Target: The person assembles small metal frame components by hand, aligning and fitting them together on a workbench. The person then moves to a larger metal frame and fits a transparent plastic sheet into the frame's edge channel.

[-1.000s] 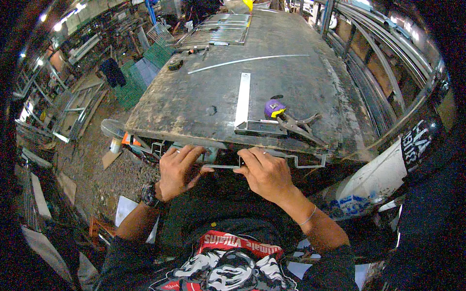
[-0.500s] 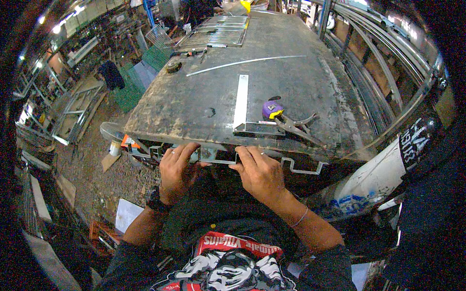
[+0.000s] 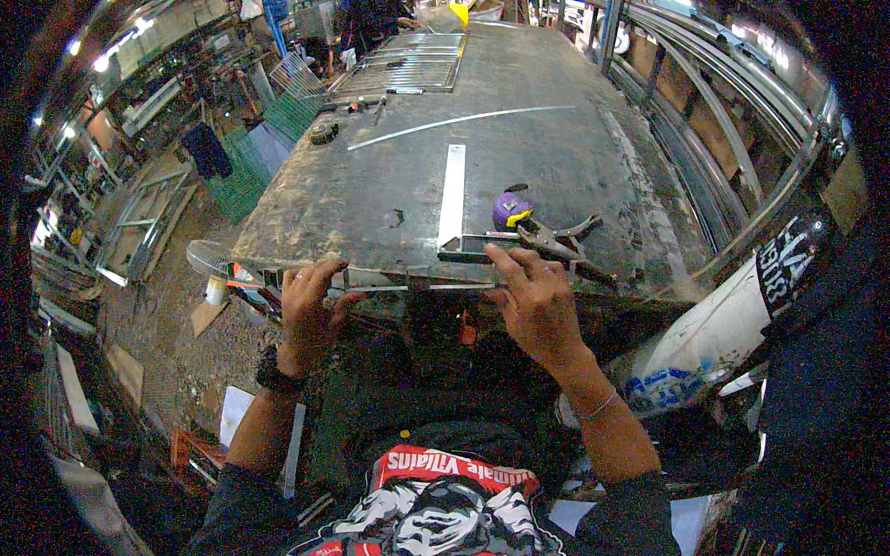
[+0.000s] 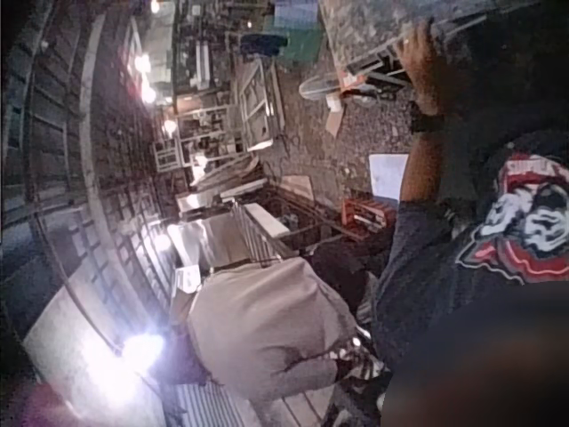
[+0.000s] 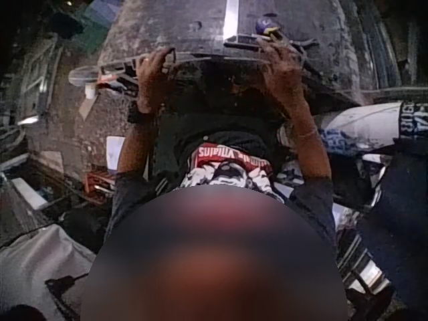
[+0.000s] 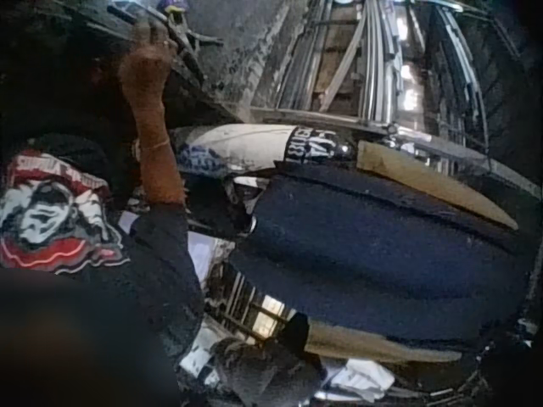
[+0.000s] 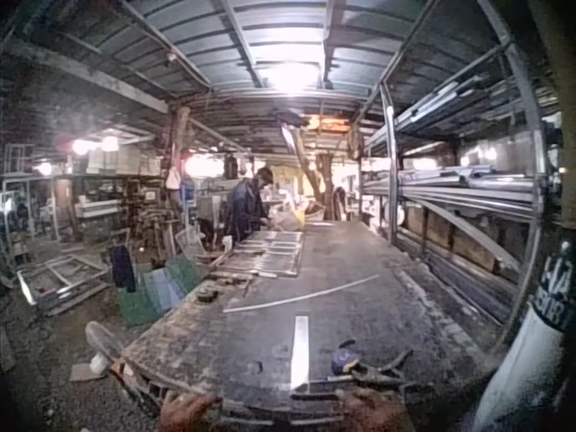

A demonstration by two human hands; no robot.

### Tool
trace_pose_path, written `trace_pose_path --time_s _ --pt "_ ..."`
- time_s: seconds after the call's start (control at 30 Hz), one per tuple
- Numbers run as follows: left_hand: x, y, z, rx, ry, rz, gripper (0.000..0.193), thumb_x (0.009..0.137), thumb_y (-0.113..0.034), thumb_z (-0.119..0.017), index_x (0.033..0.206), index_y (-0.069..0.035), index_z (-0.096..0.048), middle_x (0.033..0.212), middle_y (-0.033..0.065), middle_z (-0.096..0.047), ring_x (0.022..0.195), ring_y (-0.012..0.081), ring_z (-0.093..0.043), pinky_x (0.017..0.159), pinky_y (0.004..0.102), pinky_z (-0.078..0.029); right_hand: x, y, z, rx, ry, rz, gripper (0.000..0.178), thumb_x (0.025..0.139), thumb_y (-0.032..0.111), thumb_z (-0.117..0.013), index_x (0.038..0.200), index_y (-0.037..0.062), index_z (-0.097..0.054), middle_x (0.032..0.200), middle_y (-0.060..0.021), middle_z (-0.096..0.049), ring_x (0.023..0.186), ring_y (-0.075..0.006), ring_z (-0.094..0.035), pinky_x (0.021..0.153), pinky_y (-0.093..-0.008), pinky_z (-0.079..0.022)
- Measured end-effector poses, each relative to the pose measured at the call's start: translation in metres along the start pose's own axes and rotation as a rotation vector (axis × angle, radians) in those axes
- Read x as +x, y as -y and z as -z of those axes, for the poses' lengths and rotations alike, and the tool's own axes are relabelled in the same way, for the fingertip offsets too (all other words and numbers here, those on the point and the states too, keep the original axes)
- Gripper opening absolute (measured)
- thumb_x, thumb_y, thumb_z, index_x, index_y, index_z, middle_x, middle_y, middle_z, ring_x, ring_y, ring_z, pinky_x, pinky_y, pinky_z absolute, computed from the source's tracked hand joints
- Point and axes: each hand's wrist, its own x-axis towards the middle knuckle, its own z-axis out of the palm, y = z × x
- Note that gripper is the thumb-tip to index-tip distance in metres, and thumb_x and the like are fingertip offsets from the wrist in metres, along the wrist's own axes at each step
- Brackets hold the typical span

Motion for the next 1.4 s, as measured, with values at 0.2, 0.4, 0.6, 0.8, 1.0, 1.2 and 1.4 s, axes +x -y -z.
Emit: trace_pose_path --time_s 0.2,0.4,0.6,0.8,1.0,1.2,1.4 --pt "0.001 -0.003 -0.004 -0.004 -0.037 0.009 0.054 0.084 -0.034 -0.088 0.125 -0.007 -0.067 0.114 0.0122 -0.075 0.098 0.0313 -0.071 0.090 0.0425 -0.046 0.003 -0.001 -0.007 0.051 -0.146 0.039 0.049 0.085 0.027 -0.088 0.125 0.0031 -0.072 0.117 -0.0168 -0.071 0.106 -0.0392 -0.069 0.091 -0.0476 -0.055" --pt "0.001 -0.009 -0.006 -0.014 -0.186 0.035 0.052 0.085 -0.031 -0.087 0.125 -0.005 -0.067 0.114 0.0121 -0.075 0.098 0.0313 -0.071 0.088 0.0421 -0.047 -0.006 0.017 -0.022 0.134 -0.216 -0.037 0.046 0.086 0.031 -0.088 0.115 0.0005 -0.072 0.109 -0.0178 -0.072 0.101 -0.0391 -0.071 0.090 -0.0471 -0.056" --pt "-0.004 -0.009 -0.001 -0.010 -0.072 0.059 0.053 0.085 -0.033 -0.088 0.127 -0.008 -0.067 0.114 0.0105 -0.075 0.099 0.0307 -0.070 0.088 0.0427 -0.046 -0.002 0.009 -0.018 0.096 -0.212 0.034 0.046 0.087 0.032 -0.086 0.118 0.0015 -0.072 0.113 -0.0168 -0.071 0.104 -0.0388 -0.069 0.091 -0.0481 -0.056" --pt "0.011 -0.010 0.019 0.009 0.092 0.000 0.061 0.088 -0.038 -0.084 0.138 -0.010 -0.064 0.126 0.0104 -0.071 0.117 0.0305 -0.066 0.102 0.0460 -0.043 0.003 -0.004 0.003 0.122 -0.006 0.073 0.043 0.088 0.025 -0.085 0.125 0.0069 -0.073 0.118 -0.0156 -0.070 0.105 -0.0387 -0.069 0.093 -0.0482 -0.055" --pt "0.020 -0.046 0.004 0.002 0.171 -0.187 0.078 0.092 -0.045 -0.077 0.156 -0.008 -0.050 0.134 0.0147 -0.068 0.126 0.0328 -0.064 0.123 0.0521 -0.033 -0.001 0.007 -0.008 0.108 -0.026 0.082 0.040 0.090 0.022 -0.083 0.126 0.0068 -0.072 0.117 -0.0152 -0.070 0.105 -0.0377 -0.070 0.090 -0.0471 -0.057" --pt "0.021 -0.047 -0.017 -0.222 0.331 -0.130 0.065 0.084 -0.012 -0.077 0.144 -0.002 -0.055 0.120 0.0169 -0.073 0.100 0.0342 -0.071 0.092 0.0456 -0.050 -0.010 0.013 -0.012 0.155 -0.046 0.083 0.039 0.090 0.023 -0.082 0.124 0.0074 -0.072 0.116 -0.0147 -0.070 0.104 -0.0372 -0.070 0.087 -0.0461 -0.058" --pt "0.023 -0.043 -0.008 -0.190 0.290 -0.283 0.068 0.080 -0.012 -0.078 0.144 -0.001 -0.056 0.119 0.0161 -0.073 0.095 0.0345 -0.070 0.087 0.0424 -0.050 -0.006 0.003 -0.003 0.154 0.001 0.148 0.039 0.088 0.022 -0.084 0.123 0.0085 -0.073 0.115 -0.0135 -0.071 0.103 -0.0367 -0.071 0.087 -0.0456 -0.058"
